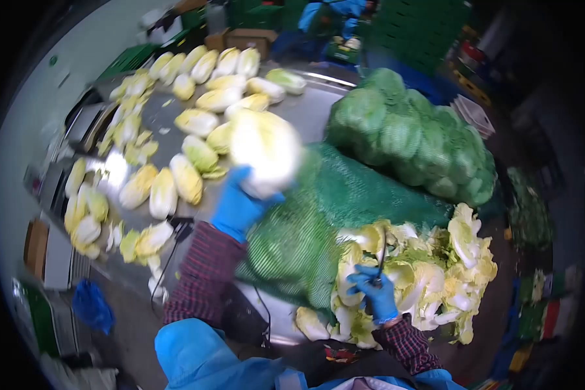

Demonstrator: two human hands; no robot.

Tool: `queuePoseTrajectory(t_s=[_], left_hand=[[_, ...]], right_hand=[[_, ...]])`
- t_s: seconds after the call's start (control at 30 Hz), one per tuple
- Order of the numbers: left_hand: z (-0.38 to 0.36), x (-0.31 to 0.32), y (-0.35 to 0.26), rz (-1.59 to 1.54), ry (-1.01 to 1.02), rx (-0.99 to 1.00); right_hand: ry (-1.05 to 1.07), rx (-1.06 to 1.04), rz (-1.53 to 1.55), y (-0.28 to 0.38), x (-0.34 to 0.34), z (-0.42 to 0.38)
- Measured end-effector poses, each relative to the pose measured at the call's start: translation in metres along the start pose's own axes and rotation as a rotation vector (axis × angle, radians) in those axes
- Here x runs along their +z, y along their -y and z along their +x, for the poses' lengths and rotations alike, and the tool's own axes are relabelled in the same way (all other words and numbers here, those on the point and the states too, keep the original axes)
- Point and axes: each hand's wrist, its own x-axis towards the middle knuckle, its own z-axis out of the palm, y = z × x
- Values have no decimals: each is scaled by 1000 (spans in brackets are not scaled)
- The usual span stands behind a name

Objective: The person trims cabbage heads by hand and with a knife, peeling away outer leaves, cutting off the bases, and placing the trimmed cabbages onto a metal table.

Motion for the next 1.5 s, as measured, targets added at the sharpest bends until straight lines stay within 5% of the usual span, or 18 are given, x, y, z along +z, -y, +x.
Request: queuePoseTrajectory(t_s=[0.07,0.17,0.23,0.3,0.5,0.6,0.67,0.83,0.9,1.03,1.17,1.23,1.27,1.3,1.33,1.43,1.47,1.5], left_hand=[[53,-9,-58,9,-255,235],[89,12,-79,827,-802,529],[101,36,-25,843,-403,531],[99,58,31,880,10,37],[57,51,201,1218,335,-792],[41,-2,272,1317,342,-773],[43,-35,305,2114,388,-319],[62,-106,354,1985,7,-628],[68,-114,362,1643,132,-663],[55,-32,394,1275,-47,-921],[51,12,434,1253,-23,-844],[57,-12,472,1021,279,-616],[71,-1,489,1180,770,-322],[74,5,510,1167,530,-504],[91,10,535,1053,764,-273],[124,82,593,1668,294,-540],[146,22,674,1426,367,-206],[159,43,676,1535,407,-252]], right_hand=[[94,104,80,-12,2,2],[124,114,10,-15,7,4],[131,144,102,-19,3,-3],[150,117,230,-33,-9,-17],[73,167,373,-85,-45,-71],[-149,152,530,-119,-69,-70],[-104,75,544,-147,-83,-66],[-60,-85,681,-173,-97,-68],[-25,-130,703,-181,-104,-68],[-26,-140,728,-177,-139,-73],[-250,-109,444,-201,-187,-68],[-452,-173,501,-200,-217,-63],[-519,-21,475,-209,-241,-63],[-579,131,435,-219,-269,-63],[-488,153,410,-222,-299,-62],[-818,-120,518,-201,-378,-41],[-829,-174,521,-176,-404,-34],[-838,-223,533,-152,-426,-26]])
